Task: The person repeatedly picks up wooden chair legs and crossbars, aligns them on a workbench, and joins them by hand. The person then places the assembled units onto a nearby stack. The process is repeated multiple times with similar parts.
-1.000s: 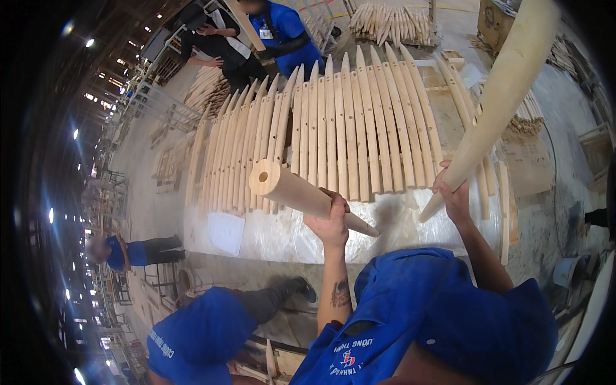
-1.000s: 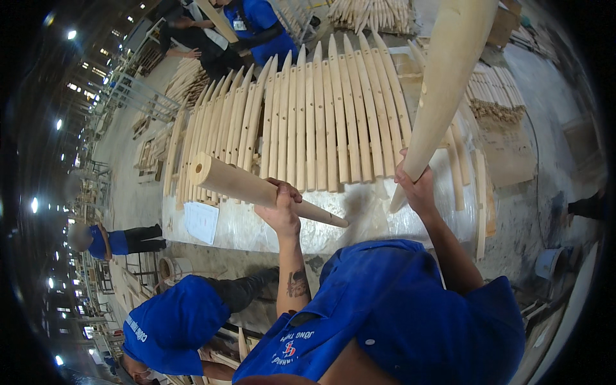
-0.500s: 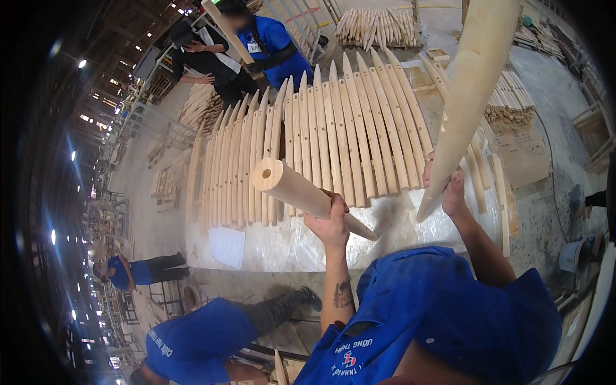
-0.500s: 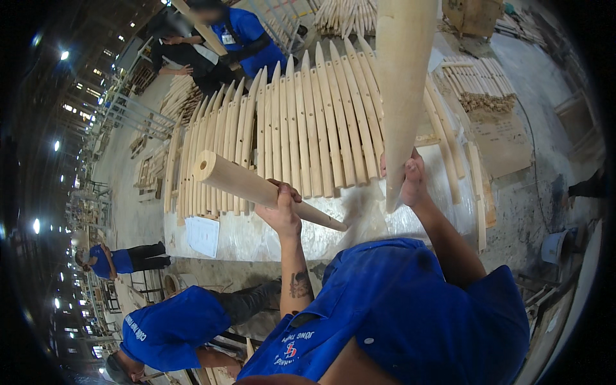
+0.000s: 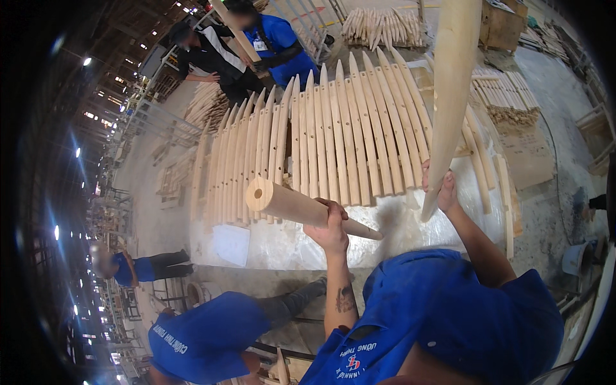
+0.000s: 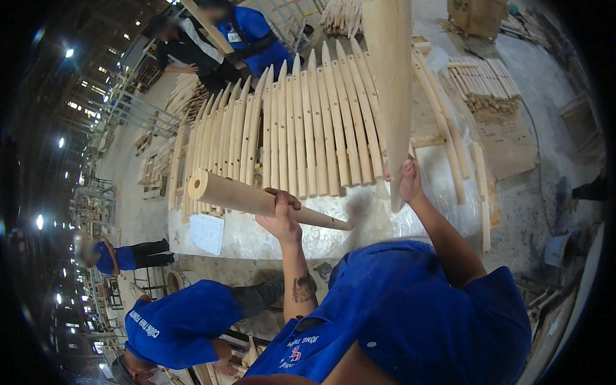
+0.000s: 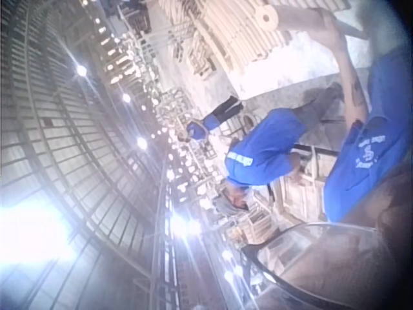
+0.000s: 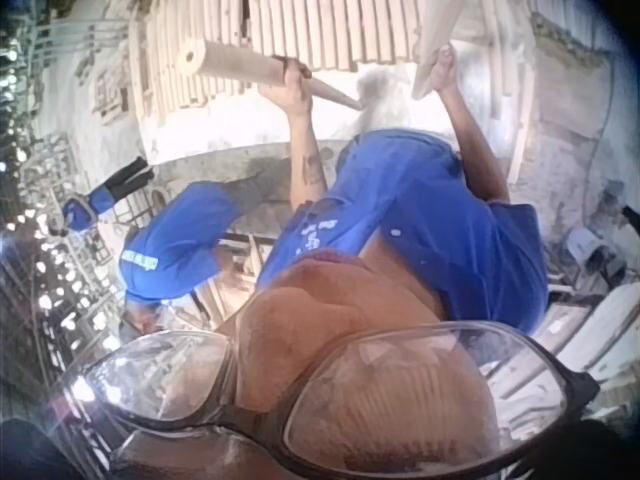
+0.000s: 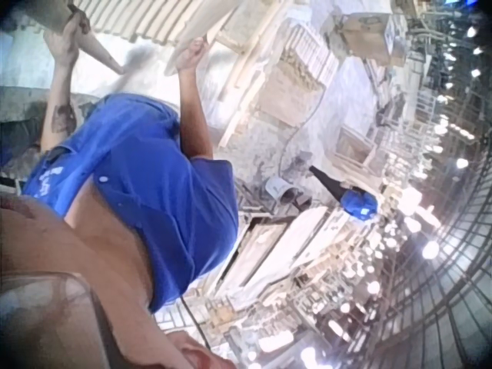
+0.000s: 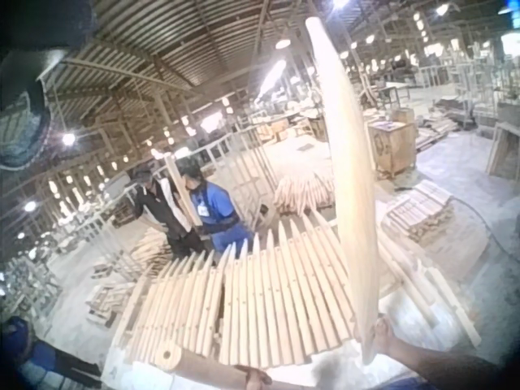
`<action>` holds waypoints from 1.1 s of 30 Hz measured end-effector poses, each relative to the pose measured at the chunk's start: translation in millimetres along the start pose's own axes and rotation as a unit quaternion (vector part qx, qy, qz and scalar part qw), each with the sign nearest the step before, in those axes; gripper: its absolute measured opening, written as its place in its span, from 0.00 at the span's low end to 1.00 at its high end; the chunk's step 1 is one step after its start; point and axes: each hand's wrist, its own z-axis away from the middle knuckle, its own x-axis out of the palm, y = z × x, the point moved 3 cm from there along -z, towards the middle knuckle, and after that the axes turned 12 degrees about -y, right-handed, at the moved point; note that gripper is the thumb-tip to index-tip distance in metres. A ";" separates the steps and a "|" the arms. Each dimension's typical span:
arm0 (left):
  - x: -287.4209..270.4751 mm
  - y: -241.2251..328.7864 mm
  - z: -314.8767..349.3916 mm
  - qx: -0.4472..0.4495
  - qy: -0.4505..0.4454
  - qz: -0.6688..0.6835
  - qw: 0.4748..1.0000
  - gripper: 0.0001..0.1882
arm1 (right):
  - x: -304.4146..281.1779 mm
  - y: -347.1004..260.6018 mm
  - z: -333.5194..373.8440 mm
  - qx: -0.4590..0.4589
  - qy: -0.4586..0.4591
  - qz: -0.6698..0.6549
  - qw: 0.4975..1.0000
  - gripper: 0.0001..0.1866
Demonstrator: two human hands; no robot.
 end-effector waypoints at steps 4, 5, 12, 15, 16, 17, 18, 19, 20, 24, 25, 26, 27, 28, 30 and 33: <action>-1.0 -1.0 0.5 0.008 0.012 0.005 1.000 0.12 | -4.8 7.7 -3.1 0.016 0.024 0.015 0.999 0.42; -1.6 -1.4 0.4 0.009 0.009 0.000 1.000 0.13 | -3.9 9.5 -4.6 0.021 0.033 0.005 0.999 0.42; -0.3 -2.6 -4.5 0.012 0.002 -0.016 1.000 0.14 | -11.1 16.4 -9.4 0.059 0.085 -0.046 0.994 0.38; -0.8 -2.3 -5.6 0.009 0.010 -0.017 1.000 0.14 | -14.2 14.4 -10.9 0.040 0.065 -0.035 0.996 0.40; -1.8 -2.5 -6.1 0.008 0.014 -0.018 1.000 0.14 | -13.5 14.3 -11.9 0.040 0.060 -0.028 0.997 0.39; -1.0 -3.6 -6.9 0.009 0.015 -0.013 1.000 0.14 | -15.1 14.9 -11.0 0.039 0.057 -0.019 0.997 0.39; 0.0 -4.6 -8.0 0.010 0.015 -0.008 1.000 0.14 | -16.7 15.5 -10.5 0.038 0.055 -0.010 0.998 0.38; 0.9 -5.7 -9.8 0.011 0.015 -0.003 1.000 0.14 | -18.5 16.0 -10.3 0.034 0.052 -0.009 0.998 0.38; 1.6 -6.0 -10.9 0.011 0.011 -0.002 1.000 0.13 | -18.4 16.3 -9.2 0.032 0.049 -0.009 0.998 0.39; 4.4 -7.6 -14.2 0.004 -0.005 -0.004 1.000 0.12 | -17.2 16.1 -5.4 0.024 0.040 -0.013 0.999 0.40; 5.1 -8.3 -14.7 0.000 -0.007 -0.006 1.000 0.12 | -16.3 16.0 -4.7 0.023 0.042 -0.014 0.999 0.40; 6.7 -8.9 -14.8 -0.001 -0.007 -0.006 1.000 0.12 | -16.8 15.7 -4.1 0.022 0.046 -0.015 0.999 0.40; 8.2 -9.4 -14.7 -0.003 -0.007 -0.006 1.000 0.12 | -17.0 15.4 -3.5 0.021 0.049 -0.016 0.998 0.41; 9.2 -9.5 -14.5 -0.004 -0.007 -0.006 1.000 0.12 | -17.0 14.9 -2.6 0.017 0.057 -0.014 0.998 0.41; 9.9 -9.5 -13.6 0.000 -0.010 -0.004 1.000 0.12 | -16.2 13.0 -2.8 0.008 0.070 -0.011 0.997 0.42; 9.3 -9.6 -13.3 0.007 -0.005 -0.009 1.000 0.12 | -15.5 8.6 -2.1 0.016 0.030 -0.008 0.999 0.42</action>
